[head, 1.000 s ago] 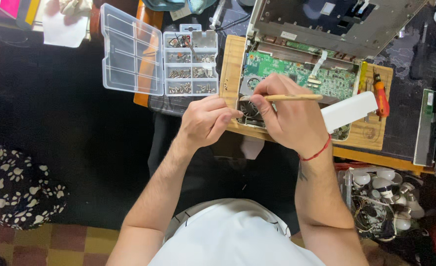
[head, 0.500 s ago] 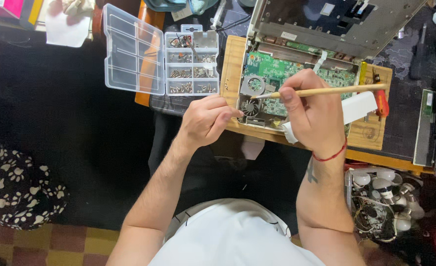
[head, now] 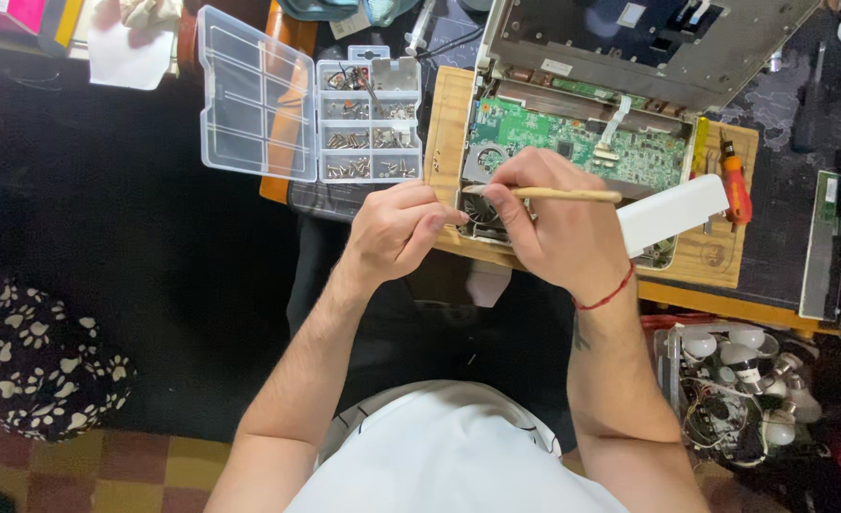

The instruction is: The person uses a small brush to clean dust from the cooling fan and surrounding components inside an open laptop. The person repeatedly brushes the fan blades and heatsink area while holding the laptop steady with the other hand.

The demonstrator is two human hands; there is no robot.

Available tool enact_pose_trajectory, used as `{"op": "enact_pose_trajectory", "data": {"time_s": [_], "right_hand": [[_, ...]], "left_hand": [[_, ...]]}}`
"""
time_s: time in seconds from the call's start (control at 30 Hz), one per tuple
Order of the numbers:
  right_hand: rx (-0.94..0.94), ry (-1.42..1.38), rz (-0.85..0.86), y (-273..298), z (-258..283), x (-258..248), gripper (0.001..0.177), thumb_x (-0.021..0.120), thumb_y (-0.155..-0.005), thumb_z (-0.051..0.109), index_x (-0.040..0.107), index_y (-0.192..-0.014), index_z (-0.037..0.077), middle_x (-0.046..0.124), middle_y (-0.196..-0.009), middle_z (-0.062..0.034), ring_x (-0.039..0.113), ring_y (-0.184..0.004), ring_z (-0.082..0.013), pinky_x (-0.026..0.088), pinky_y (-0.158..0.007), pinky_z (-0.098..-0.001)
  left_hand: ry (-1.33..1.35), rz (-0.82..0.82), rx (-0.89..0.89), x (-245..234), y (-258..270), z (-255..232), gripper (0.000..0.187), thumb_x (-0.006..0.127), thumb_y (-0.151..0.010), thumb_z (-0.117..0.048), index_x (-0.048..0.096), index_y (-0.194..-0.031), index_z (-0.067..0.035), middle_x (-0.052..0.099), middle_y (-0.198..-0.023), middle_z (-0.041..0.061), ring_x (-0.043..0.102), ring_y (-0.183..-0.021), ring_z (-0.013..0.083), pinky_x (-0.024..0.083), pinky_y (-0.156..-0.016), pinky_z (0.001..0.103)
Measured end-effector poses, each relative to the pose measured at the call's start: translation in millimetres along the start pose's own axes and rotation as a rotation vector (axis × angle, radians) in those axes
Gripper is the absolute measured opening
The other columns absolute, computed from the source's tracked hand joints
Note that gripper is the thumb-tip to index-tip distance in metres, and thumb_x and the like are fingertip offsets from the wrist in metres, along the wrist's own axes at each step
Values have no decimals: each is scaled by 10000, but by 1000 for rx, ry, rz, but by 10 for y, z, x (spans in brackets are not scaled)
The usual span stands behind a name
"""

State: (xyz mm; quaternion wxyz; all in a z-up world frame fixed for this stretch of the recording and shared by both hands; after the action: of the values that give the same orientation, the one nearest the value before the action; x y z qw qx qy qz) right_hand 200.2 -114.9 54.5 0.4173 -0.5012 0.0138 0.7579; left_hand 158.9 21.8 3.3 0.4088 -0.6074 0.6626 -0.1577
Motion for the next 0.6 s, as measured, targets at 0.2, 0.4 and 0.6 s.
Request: {"op": "enact_pose_trajectory", "data": {"time_s": [0.2, 0.4, 0.6], "right_hand": [[26, -38, 22, -6, -55, -21, 189, 555, -1113, 226, 631, -1001, 93, 599, -774, -91, 642, -728, -360, 538, -676, -443], [0, 16, 20, -33, -22, -32, 211, 538, -1132, 239, 600, -1010, 78, 586, -790, -109, 645, -759, -373, 541, -693, -461], [46, -55, 17, 11, -101, -33, 203, 558, -1116, 242, 625, -999, 91, 617, -797, -89, 649, -723, -328, 541, -681, -432]], "left_hand": [[-3, -3, 8, 27, 42, 45, 397, 389, -1098, -193, 751, -966, -95, 487, -707, 68, 555, -615, 289, 545, -623, 362], [-3, -8, 23, 2, 10, 7, 397, 387, -1096, -192, 750, -967, -97, 494, -718, 67, 569, -625, 289, 548, -629, 361], [2, -6, 15, 19, 35, 39, 401, 382, -1099, -200, 745, -961, -99, 485, -712, 66, 560, -622, 290, 544, -627, 365]]}}
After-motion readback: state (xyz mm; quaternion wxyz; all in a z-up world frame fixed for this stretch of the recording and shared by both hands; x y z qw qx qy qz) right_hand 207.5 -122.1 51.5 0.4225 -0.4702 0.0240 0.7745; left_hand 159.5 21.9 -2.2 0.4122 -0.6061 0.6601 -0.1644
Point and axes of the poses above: each hand's wrist, its own y-axis away from the middle knuckle, its own x-axis out of the palm, z = x × y, the point moved 9 cm from there along -y, towards the middle knuckle
